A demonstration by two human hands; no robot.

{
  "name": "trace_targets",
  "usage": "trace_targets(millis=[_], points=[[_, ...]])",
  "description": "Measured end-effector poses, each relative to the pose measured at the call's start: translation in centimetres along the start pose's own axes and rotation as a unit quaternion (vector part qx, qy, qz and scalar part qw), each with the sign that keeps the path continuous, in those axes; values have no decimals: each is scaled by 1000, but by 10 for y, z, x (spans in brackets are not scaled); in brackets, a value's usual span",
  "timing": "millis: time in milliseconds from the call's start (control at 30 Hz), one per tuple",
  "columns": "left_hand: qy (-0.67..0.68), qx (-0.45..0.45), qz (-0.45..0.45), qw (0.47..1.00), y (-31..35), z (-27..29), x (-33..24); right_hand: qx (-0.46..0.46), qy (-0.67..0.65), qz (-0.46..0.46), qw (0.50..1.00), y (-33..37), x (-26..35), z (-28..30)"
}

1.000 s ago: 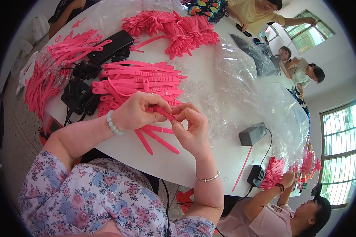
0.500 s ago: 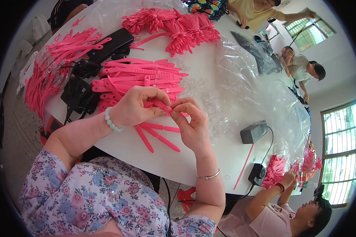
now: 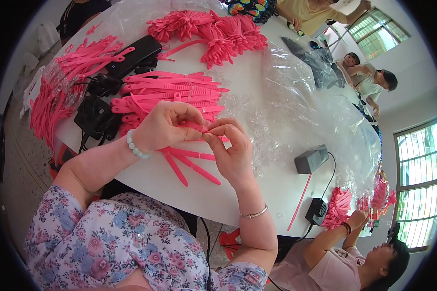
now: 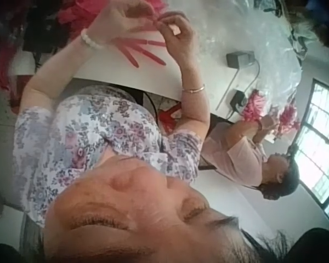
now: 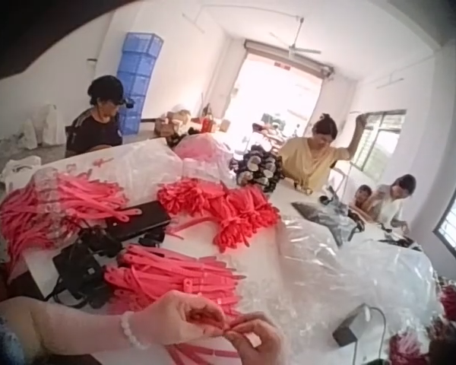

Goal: Sorting and preparing pink plastic strips at a factory assembly table.

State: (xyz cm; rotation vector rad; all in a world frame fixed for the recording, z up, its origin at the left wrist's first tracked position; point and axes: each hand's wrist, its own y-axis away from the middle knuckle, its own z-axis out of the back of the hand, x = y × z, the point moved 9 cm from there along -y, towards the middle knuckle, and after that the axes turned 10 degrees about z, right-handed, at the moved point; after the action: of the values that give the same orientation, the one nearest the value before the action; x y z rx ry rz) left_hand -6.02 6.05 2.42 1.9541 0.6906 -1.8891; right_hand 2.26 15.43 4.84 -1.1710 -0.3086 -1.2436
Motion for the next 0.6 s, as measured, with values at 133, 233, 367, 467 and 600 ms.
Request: trace_targets(millis=[133, 233, 367, 467, 600], points=[[69, 35, 50, 996, -1, -6, 7, -33, 67, 46, 996, 0, 13, 6], [110, 30, 68, 991, -3, -2, 15, -8, 149, 94, 984, -1, 17, -1], [98, 33, 50, 993, -1, -7, 13, 2, 231, 160, 960, 2, 21, -3], [-167, -34, -102, 980, 4, -8, -18, -14, 224, 169, 960, 3, 23, 2], [-309, -136, -261, 904, 24, -9, -52, -41, 223, 182, 957, 4, 28, 3]])
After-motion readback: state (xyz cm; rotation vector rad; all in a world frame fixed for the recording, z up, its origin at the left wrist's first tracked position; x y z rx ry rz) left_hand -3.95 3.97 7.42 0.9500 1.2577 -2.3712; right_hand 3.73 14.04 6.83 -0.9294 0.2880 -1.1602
